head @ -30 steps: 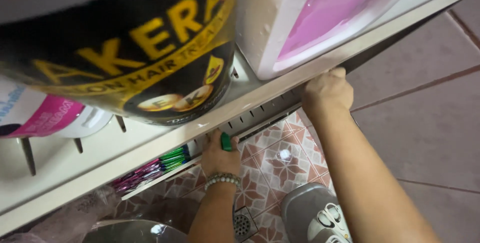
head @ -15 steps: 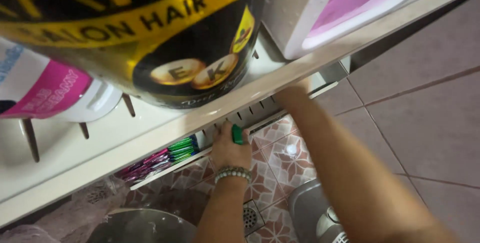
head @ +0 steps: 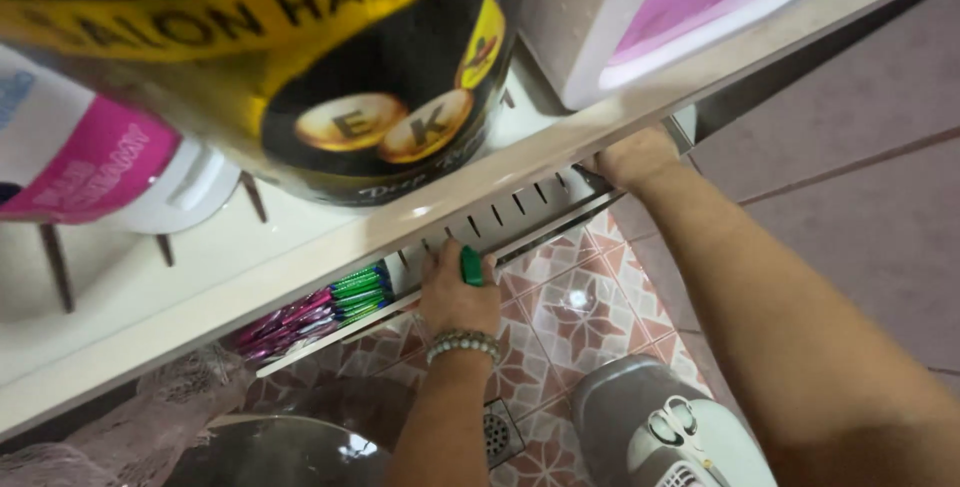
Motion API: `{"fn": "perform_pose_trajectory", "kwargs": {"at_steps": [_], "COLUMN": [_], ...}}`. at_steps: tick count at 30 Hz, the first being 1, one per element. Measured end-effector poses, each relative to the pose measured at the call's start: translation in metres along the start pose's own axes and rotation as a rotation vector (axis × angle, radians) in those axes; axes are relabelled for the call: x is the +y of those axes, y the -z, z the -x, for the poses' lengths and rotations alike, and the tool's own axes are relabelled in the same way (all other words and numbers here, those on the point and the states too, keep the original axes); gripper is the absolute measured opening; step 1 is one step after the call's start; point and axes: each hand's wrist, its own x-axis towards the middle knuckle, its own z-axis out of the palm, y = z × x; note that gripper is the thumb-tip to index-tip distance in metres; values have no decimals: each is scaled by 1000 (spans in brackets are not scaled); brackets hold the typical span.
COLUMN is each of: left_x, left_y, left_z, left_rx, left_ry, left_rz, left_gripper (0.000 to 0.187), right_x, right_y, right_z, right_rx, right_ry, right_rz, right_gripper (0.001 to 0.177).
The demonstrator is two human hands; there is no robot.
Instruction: Organizing and cleaning toiletries and cleaning supplies on a bathroom shelf unit.
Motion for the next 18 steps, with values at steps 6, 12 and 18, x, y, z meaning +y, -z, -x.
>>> {"fn": "perform_pose_trajectory", "kwargs": {"at_steps": [6,12,18], "left_x": [9,0,21], "left_y": [-3,-31,-20], "left_z": [7,12,18], "left_rx": [-55,98,18], "left_ry": [50,-88,16], "left_rz": [-37,31,24], "left_gripper": [41,39,44], "right_x": [-49,-101,36], "right_y": [-80,-47,-16], "right_z": [12,-4,29], "right_rx": [338,132,-89], "right_ry": [222,57,-71], "right_rz": [-134,-95,248], "right_gripper": [39,46,37]}}
